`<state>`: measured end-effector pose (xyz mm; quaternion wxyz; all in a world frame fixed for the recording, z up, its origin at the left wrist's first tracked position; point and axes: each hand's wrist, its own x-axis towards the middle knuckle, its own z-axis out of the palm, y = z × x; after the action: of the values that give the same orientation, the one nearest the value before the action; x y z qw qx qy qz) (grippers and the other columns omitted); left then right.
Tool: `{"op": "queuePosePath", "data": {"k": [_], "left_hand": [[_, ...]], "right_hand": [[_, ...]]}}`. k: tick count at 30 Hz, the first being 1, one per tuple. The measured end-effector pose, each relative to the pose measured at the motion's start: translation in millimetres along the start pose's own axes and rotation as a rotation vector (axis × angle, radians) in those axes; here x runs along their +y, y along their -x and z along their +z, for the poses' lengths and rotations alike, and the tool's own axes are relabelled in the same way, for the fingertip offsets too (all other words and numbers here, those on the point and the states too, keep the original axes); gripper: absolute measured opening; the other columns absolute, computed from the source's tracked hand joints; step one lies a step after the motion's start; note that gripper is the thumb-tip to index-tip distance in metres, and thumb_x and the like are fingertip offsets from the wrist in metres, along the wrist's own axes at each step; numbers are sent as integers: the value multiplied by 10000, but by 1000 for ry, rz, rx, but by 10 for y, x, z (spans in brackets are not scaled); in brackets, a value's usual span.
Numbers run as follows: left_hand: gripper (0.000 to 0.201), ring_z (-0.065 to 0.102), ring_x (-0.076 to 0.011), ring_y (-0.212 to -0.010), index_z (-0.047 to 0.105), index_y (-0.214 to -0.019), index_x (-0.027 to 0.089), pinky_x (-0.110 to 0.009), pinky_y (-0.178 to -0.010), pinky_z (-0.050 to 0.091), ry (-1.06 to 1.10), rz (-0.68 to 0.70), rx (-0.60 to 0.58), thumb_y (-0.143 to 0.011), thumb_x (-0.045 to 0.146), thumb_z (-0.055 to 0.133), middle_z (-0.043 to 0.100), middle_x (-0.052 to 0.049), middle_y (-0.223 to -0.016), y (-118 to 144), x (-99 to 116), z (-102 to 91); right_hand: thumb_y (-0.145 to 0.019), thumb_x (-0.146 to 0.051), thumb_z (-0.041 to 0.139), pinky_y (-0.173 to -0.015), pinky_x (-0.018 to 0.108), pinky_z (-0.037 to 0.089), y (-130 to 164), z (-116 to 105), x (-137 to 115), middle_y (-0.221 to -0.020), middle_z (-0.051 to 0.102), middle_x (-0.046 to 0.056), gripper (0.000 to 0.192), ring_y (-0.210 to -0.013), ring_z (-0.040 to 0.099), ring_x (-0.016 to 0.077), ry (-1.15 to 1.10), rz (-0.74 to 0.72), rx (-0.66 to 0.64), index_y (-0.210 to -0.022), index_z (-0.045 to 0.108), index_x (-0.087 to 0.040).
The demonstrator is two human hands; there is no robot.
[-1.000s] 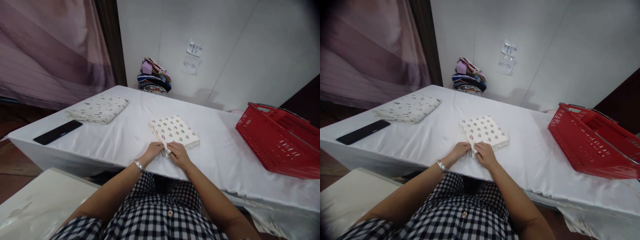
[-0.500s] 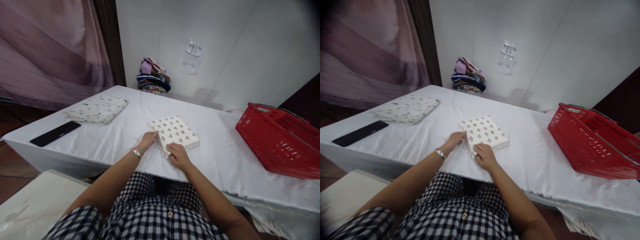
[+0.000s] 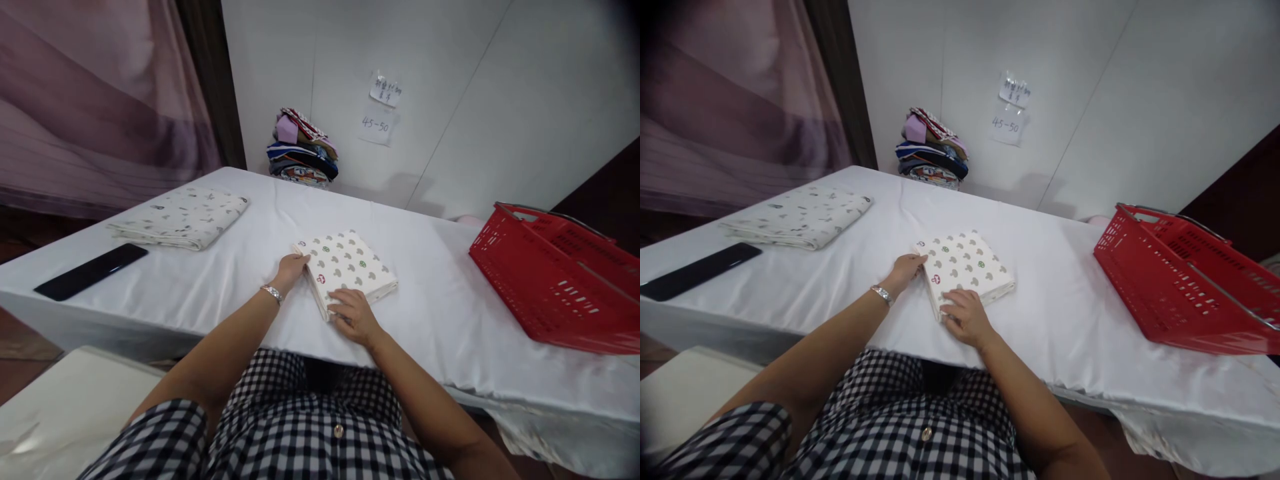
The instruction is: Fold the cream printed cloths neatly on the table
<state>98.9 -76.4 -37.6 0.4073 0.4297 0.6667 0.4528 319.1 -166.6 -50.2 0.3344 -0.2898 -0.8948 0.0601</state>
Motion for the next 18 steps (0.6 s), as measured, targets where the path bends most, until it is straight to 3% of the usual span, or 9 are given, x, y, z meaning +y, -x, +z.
{"op": "queuePosePath", "data": {"k": [3,5,8,10,12,15,18], "left_hand": [[236,522,-153,-604,571,-644,176,-263,-577,363,-78,29,64,-676,401,633,579,-13,-607,-59,-10,-70],[233,572,-182,-745,619,-802,171,-275,-668,403,-168,100,156,-700,381,626,648,-50,-796,-53,26,-109],[324,579,-202,-952,596,-1053,174,-307,-834,426,-351,409,242,-808,376,528,637,-92,-1070,57,129,-86],[365,532,-210,-1106,571,-1137,171,-330,-965,382,-474,670,144,-859,385,472,599,-105,-1195,161,197,-6],[418,420,-233,-1264,541,-1212,172,-374,-1074,282,-626,825,-19,-876,407,457,529,-111,-1323,238,233,98],[510,283,-286,-1365,481,-1300,192,-479,-1122,165,-864,785,-200,-871,466,448,408,-108,-1445,247,212,228],[557,265,-305,-1374,453,-1331,202,-520,-1119,137,-966,711,-256,-868,510,418,372,-108,-1469,175,152,283]], "right_hand": [[-853,-320,540,-948,415,383,-9,8,2,-1160,644,63,191,-1132,534,226,-9,20,1,-959,679,-247],[-853,-308,539,-947,414,382,-14,5,-4,-1160,644,63,187,-1130,534,225,-11,17,2,-960,678,-245],[-854,-302,540,-945,416,381,-19,2,-13,-1162,641,67,183,-1126,536,223,-12,14,-1,-968,672,-245],[-852,-296,542,-945,415,381,-23,5,-17,-1163,639,67,178,-1128,535,220,-8,22,-1,-970,666,-247],[-848,-288,546,-945,413,381,-28,9,-19,-1168,634,66,175,-1134,529,219,-4,23,-4,-974,660,-247],[-843,-273,548,-945,411,380,-27,10,-30,-1186,623,68,185,-1148,520,221,6,26,-19,-993,653,-245],[-844,-267,552,-951,414,380,-20,-3,-58,-1195,621,71,192,-1158,516,225,5,43,-20,-1005,653,-241]]}}
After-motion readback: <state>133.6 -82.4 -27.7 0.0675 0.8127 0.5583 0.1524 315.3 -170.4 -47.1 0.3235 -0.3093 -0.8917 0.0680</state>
